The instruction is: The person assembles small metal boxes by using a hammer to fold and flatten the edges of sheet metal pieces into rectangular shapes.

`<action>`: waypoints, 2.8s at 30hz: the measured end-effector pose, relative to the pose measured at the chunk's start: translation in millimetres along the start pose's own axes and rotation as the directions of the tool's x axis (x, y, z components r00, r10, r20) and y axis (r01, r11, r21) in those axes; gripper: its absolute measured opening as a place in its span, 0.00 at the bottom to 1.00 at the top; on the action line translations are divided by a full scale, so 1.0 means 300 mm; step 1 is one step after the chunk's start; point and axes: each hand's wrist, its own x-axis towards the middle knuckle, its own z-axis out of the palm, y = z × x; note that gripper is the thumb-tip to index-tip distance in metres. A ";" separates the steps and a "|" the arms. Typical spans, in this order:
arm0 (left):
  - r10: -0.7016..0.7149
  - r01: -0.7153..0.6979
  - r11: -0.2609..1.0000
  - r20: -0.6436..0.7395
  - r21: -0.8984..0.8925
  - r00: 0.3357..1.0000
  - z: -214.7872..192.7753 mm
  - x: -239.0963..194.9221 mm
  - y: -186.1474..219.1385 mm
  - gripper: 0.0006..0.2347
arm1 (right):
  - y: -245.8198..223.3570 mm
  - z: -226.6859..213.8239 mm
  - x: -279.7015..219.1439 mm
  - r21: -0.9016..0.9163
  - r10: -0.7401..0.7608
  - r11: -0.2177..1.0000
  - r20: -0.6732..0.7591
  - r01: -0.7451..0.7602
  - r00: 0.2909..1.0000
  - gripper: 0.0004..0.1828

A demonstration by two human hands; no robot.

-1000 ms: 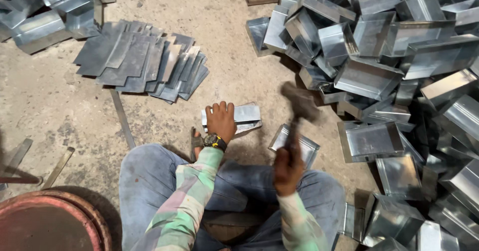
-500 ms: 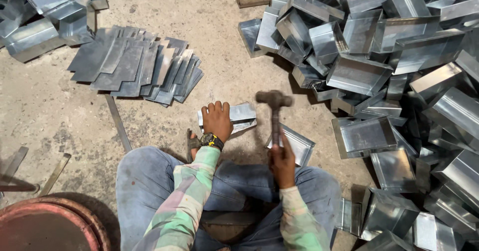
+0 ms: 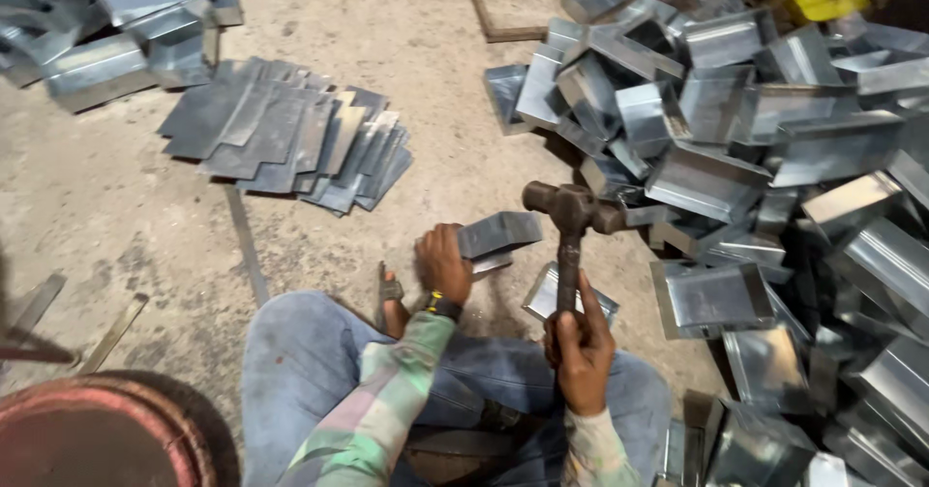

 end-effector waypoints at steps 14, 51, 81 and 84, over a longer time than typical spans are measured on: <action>-0.190 0.189 0.971 0.004 -0.146 0.982 0.210 -0.159 -0.093 0.18 | -0.007 0.162 0.047 -0.590 0.091 0.807 0.127 0.002 0.988 0.29; 0.020 -0.151 0.933 0.372 0.326 0.928 -0.042 0.123 0.028 0.15 | 0.354 -0.119 0.110 -0.164 0.334 0.933 0.055 -0.322 0.941 0.32; -0.627 0.521 -0.041 0.428 -0.853 0.651 -0.530 0.881 -0.651 0.42 | 0.600 -0.309 0.163 0.106 0.499 0.861 -0.363 -0.497 0.787 0.33; -0.623 0.503 0.080 0.351 -0.861 0.699 -0.553 0.953 -0.629 0.51 | 0.594 -0.281 0.168 0.069 0.557 0.815 -0.368 -0.575 0.744 0.33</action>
